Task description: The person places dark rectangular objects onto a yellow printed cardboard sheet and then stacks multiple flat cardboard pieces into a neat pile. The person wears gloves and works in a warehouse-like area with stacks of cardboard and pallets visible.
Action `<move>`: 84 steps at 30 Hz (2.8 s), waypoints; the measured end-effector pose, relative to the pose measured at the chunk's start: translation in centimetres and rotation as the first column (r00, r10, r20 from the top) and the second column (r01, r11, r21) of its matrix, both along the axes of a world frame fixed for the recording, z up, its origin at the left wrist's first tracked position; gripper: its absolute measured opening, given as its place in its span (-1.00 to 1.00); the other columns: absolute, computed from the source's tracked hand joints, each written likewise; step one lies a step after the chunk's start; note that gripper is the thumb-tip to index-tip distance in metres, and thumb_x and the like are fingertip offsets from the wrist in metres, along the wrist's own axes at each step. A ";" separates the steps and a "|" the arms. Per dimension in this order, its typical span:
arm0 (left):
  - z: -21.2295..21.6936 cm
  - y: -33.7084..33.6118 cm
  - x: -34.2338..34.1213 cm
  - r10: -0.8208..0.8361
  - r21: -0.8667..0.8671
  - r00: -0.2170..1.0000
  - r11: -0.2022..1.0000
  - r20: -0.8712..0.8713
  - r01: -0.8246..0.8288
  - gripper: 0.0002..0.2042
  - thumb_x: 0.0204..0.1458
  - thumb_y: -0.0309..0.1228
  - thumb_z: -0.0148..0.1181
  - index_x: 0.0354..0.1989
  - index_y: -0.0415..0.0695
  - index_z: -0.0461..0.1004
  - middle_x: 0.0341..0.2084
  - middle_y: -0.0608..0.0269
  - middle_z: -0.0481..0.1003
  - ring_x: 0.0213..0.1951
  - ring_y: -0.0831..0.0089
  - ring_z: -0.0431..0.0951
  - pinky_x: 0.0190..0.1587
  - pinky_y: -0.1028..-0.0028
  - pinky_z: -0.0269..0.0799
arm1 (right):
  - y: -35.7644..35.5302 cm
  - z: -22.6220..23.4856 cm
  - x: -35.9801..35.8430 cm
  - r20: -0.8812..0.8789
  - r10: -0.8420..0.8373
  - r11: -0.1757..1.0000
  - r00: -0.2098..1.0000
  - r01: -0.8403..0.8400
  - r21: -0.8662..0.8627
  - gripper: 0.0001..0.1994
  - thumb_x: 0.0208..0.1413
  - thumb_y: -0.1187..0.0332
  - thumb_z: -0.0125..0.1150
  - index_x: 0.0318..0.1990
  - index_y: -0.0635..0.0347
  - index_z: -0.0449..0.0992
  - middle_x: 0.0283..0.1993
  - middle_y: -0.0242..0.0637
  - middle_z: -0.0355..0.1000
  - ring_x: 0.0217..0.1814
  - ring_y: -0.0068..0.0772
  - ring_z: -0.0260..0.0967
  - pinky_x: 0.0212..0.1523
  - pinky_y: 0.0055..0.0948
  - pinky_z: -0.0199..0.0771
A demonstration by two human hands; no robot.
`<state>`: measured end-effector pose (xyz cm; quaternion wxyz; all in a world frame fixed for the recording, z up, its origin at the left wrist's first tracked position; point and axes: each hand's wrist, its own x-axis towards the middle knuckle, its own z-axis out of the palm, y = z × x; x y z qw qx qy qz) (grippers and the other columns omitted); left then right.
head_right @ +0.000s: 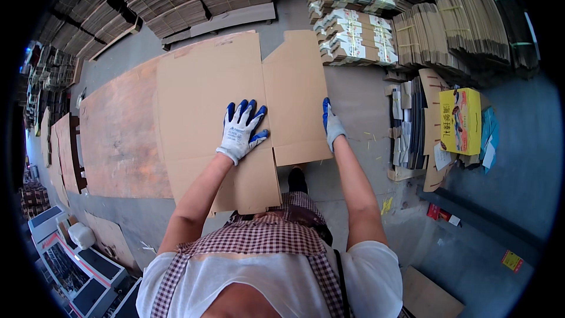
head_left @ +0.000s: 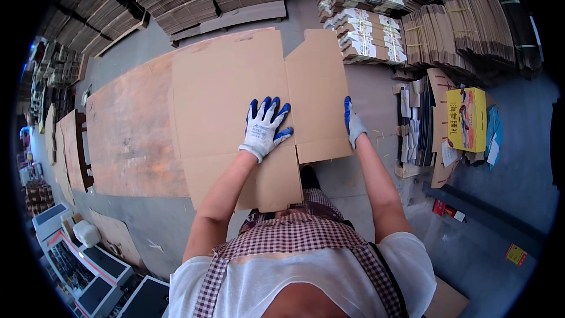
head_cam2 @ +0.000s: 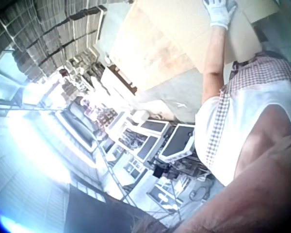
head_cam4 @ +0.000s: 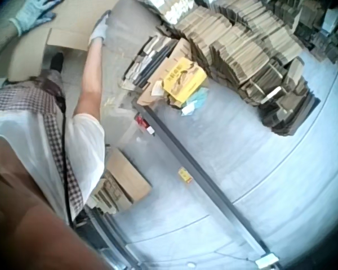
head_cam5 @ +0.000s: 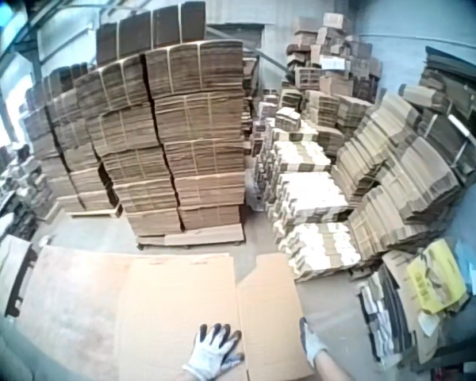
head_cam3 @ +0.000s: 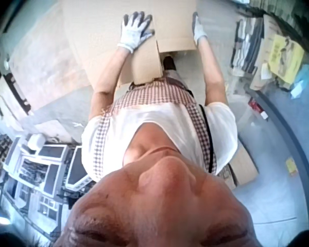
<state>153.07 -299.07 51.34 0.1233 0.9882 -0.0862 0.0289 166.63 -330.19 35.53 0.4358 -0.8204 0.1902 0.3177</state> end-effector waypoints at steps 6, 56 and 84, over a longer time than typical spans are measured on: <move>-0.8 1.1 0.0 0.048 0.014 0.999 0.999 0.017 -0.048 -0.33 0.11 0.10 0.16 0.39 0.16 0.28 0.35 0.05 0.25 0.39 0.02 0.16 0.44 -0.10 -0.14 | 1.5 1.9 -0.7 -0.028 0.005 0.969 1.000 0.002 0.245 -0.02 0.24 -0.44 -0.36 0.32 0.44 0.29 0.37 0.12 0.28 0.47 0.03 0.15 0.41 -0.31 0.13; -1.2 0.2 5.2 0.033 0.200 0.998 0.980 -0.048 -0.023 -0.35 0.13 -0.06 0.19 0.41 0.11 0.25 0.43 0.03 0.14 0.44 0.00 0.06 0.46 -0.07 -0.22 | -3.7 -1.5 -2.7 -0.410 -0.222 0.476 0.885 0.465 0.746 -0.42 0.41 -0.04 -0.12 0.42 0.09 0.22 0.31 -0.34 0.37 0.28 -0.55 0.35 0.25 -0.46 0.39; 1.7 -18.4 20.3 -0.536 0.210 0.696 0.700 -0.477 0.683 -0.10 0.05 0.28 0.04 0.48 -0.01 0.08 0.46 0.06 0.06 0.50 0.08 -0.05 0.51 0.01 -0.39 | -4.9 1.5 -3.7 -0.470 -0.442 0.288 0.764 0.617 0.732 -0.38 0.36 -0.18 -0.09 0.19 0.24 0.45 -0.10 -0.28 0.51 -0.09 -0.51 0.43 -0.01 -0.51 0.42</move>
